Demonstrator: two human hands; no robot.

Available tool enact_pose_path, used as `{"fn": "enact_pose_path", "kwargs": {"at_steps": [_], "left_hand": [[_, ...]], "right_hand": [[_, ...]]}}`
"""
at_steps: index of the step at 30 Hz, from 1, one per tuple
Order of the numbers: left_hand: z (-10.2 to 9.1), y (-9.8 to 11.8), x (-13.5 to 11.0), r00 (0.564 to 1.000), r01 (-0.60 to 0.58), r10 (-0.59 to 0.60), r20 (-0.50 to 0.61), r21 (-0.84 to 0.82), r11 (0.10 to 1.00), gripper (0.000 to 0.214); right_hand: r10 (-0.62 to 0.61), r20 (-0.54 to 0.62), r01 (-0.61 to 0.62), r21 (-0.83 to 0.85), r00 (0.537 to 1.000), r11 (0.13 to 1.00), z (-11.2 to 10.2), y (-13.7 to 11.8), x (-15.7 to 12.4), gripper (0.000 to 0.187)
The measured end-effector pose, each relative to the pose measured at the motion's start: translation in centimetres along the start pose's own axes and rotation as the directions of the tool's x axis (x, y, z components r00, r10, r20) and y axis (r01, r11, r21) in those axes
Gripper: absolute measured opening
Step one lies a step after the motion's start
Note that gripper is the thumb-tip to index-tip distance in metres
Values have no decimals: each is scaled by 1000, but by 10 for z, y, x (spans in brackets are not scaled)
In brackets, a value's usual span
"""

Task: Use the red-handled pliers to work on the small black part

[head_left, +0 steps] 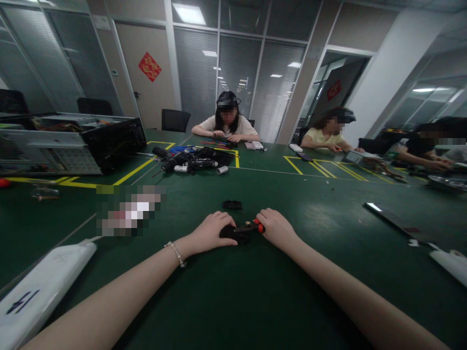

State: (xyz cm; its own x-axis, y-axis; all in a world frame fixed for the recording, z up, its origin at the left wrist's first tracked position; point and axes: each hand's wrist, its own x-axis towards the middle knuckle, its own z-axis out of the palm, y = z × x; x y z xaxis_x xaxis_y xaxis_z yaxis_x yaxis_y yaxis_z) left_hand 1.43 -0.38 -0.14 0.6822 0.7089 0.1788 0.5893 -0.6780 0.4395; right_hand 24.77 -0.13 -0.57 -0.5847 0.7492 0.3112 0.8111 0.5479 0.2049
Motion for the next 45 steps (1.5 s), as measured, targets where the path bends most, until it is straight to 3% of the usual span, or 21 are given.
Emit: {"fn": "enact_pose_path", "kwargs": {"at_steps": [45], "left_hand": [[0, 1, -1, 1000, 15, -15, 1, 1, 1000, 37]], "right_hand": [[-23, -22, 23, -32, 999, 999, 5, 1, -1, 15]]}}
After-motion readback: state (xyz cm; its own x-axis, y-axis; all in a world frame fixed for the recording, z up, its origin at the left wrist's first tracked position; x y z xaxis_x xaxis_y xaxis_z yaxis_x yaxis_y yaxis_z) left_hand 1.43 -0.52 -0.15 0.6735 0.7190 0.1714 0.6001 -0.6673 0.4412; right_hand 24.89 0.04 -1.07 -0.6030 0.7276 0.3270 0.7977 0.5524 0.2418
